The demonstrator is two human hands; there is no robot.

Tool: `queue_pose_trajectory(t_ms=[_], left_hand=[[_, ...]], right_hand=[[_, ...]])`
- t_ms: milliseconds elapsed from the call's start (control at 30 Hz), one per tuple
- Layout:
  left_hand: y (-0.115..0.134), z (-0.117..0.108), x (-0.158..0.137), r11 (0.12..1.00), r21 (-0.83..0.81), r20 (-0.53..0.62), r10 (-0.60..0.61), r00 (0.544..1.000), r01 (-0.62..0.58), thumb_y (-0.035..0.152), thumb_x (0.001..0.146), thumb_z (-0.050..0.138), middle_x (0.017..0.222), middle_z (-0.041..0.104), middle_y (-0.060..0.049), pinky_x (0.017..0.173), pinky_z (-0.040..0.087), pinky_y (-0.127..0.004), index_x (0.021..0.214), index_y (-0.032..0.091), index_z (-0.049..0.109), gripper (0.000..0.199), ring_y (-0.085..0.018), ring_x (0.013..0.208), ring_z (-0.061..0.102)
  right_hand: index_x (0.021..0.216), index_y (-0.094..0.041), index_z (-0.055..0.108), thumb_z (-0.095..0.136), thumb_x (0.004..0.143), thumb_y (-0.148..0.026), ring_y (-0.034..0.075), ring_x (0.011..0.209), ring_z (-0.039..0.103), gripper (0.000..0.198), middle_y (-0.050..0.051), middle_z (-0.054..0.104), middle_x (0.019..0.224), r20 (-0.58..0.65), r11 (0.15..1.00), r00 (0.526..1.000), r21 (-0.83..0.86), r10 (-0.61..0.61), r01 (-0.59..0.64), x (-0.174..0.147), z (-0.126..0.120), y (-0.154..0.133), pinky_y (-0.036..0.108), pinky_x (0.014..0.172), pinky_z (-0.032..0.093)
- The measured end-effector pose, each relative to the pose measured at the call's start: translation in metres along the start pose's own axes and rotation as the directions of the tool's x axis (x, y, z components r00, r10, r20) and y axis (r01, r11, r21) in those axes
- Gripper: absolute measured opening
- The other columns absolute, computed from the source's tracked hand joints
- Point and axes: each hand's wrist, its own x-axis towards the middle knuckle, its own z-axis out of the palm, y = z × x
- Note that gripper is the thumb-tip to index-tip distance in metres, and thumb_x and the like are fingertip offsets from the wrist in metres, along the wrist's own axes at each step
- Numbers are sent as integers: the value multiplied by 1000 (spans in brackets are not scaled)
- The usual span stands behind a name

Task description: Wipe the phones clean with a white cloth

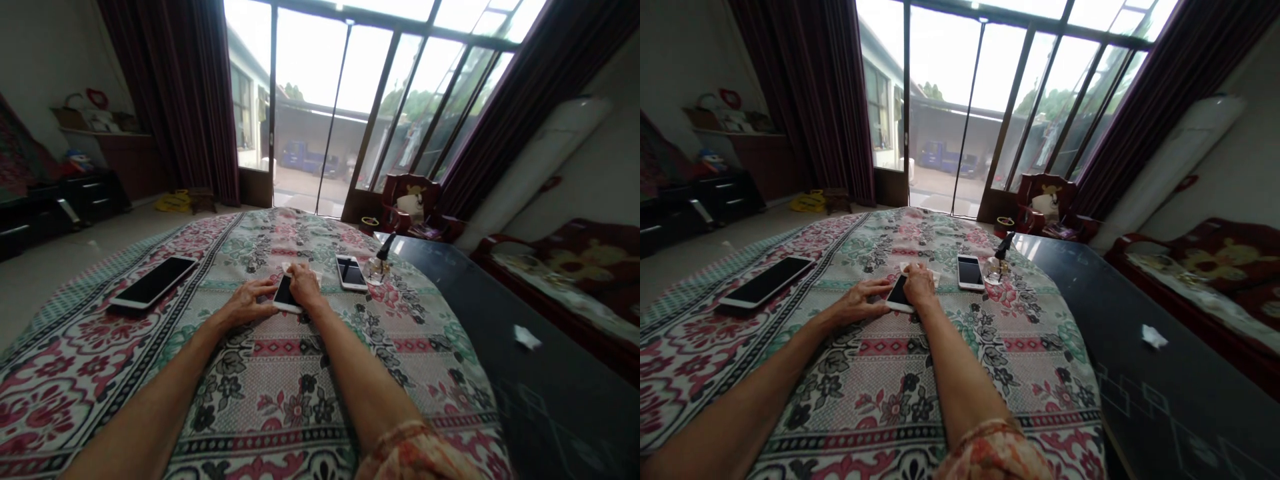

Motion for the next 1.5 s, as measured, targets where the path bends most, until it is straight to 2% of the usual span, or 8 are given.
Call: queue_pose_trajectory(t_ms=[133,300,467,667,833,1033,1300,1500], left_hand=[[-3,3,1,1000,-19,-23,19,1000,-19,39,67,77,134,62,-5,109,38,-44,113,26,72,49,-30,127,53],[-3,5,1,996,-15,-45,89,995,-90,36,68,77,129,64,-9,106,41,-42,112,24,73,46,-28,121,57],[-2,5,1,999,-3,-55,50,997,-50,36,65,79,127,66,-5,106,41,-42,109,26,74,46,-29,121,58],[-1,7,0,999,48,-69,0,998,3,38,64,78,127,66,-9,105,42,-41,106,21,75,46,-30,118,59],[-1,7,0,1000,4,-66,30,997,-30,36,65,78,129,65,-3,107,40,-40,108,29,74,43,-28,121,57],[-1,5,1,1000,19,-15,-8,1000,9,36,65,78,133,62,-9,107,40,-44,112,25,73,48,-31,123,56],[2,3,-2,998,63,-2,-4,1000,4,38,70,75,137,59,-10,109,37,-45,118,26,70,50,-30,127,52],[3,2,-2,999,51,-4,-16,1000,16,38,69,76,136,60,-9,107,39,-45,117,27,70,50,-31,125,53]], right_hand=[[109,-21,64,41,92,-14,21,97,55,29,9,60,110,-13,999,999,11,-48,48,-20,-1,-4,31,89,39],[111,-18,63,41,90,-9,21,103,54,32,10,61,109,-12,993,993,34,-115,115,-43,-6,-9,32,93,39],[114,-15,63,41,90,-7,24,124,47,33,13,62,120,-13,988,990,70,-140,140,-66,-6,-16,35,104,34],[113,-16,63,40,90,-6,24,127,46,34,10,58,132,-13,975,981,111,-191,191,-89,-2,-19,37,107,33],[112,-17,63,42,88,-7,23,121,50,33,12,61,123,-11,988,992,80,-129,129,-66,-4,-14,35,101,36],[109,-21,65,40,91,-13,20,96,59,32,10,63,110,19,1000,1000,-11,-18,18,-23,-8,-13,30,87,40],[115,-23,66,41,90,-14,21,97,59,36,9,64,113,66,998,997,-55,32,-28,18,-2,-6,30,86,40],[111,-21,67,40,91,-12,22,95,59,35,11,64,110,19,1000,1000,-29,6,-5,20,1,-5,32,85,40]])
